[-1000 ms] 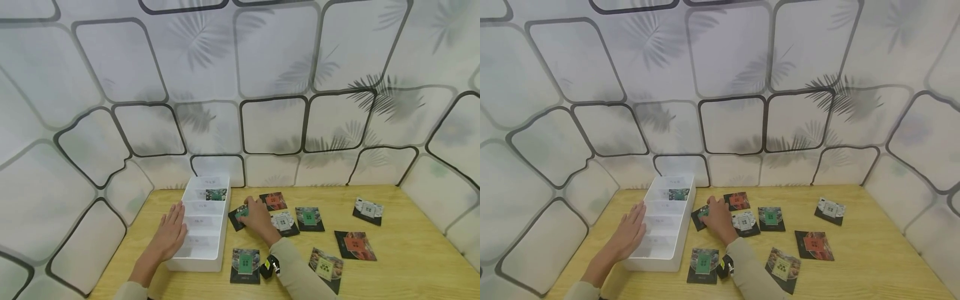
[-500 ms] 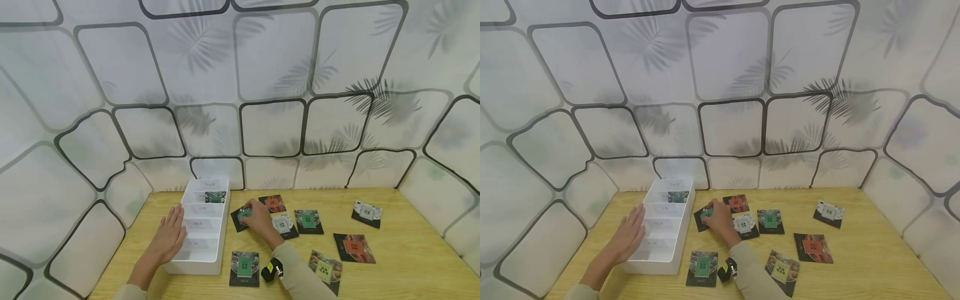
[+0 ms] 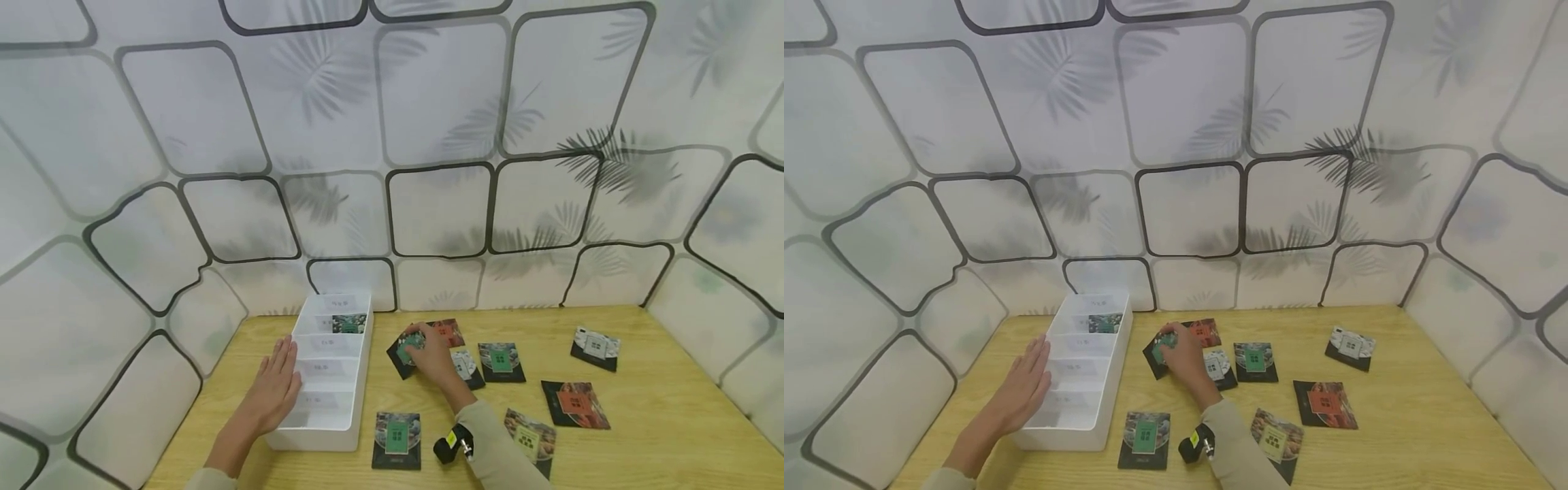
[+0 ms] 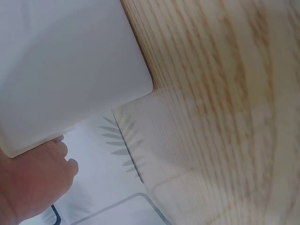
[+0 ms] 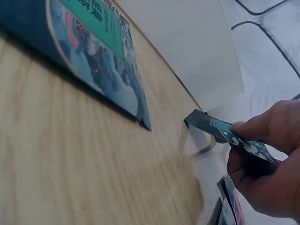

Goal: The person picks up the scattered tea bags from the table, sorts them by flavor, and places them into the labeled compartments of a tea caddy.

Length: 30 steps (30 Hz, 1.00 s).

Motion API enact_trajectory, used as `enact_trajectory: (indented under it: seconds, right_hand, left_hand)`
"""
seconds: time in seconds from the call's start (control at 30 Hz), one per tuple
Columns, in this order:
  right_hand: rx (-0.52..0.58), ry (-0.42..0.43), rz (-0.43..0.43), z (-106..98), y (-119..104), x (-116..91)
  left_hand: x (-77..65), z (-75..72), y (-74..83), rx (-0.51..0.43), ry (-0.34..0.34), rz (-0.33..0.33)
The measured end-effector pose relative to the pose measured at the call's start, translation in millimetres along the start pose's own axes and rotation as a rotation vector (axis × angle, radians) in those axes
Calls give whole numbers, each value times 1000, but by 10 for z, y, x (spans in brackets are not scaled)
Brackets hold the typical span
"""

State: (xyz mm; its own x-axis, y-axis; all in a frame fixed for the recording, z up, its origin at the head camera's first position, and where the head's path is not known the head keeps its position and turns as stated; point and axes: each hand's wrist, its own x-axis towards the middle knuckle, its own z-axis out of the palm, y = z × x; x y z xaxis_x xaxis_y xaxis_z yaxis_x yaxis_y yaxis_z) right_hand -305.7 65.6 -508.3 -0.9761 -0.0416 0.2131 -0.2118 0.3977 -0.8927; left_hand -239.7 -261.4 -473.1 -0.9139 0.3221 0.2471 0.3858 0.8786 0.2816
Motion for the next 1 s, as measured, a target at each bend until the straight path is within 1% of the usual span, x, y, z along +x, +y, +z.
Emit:
enact_trajectory:
  seconds: [0.07, 0.2, 0.37, 0.47, 0.6, 0.7, 0.8, 0.93, 1.0]
  right_hand:
    - [-8, 20, -14, -16, 15, -1]
    - [-29, 57, -10, -68, 42, -8]
    - [-3, 60, -18, -162, 32, -47]
    - [-32, 70, -27, -203, 32, -58]
    - [-56, 91, -3, -263, 45, -72]
    - [-45, 115, 1, -345, 37, -98]
    - [-24, 134, -13, -433, 22, -123]
    - [30, 125, -4, -526, -10, -142]
    - [22, 120, 0, -561, -32, -153]
  left_hand:
    - [-7, -10, -3, 8, 3, 1]
    - [-10, -28, 2, 16, 1, 3]
    - [-6, -31, 3, 26, -6, 3]
    - [-4, -32, 4, 36, -6, 4]
    - [-7, -37, 13, 37, -7, 2]
    - [0, -31, 14, 29, -7, 1]
    - [10, -24, 15, 13, -8, 2]
    - [0, -22, 16, -4, -10, -9]
    - [0, -19, 8, 1, -10, -8]
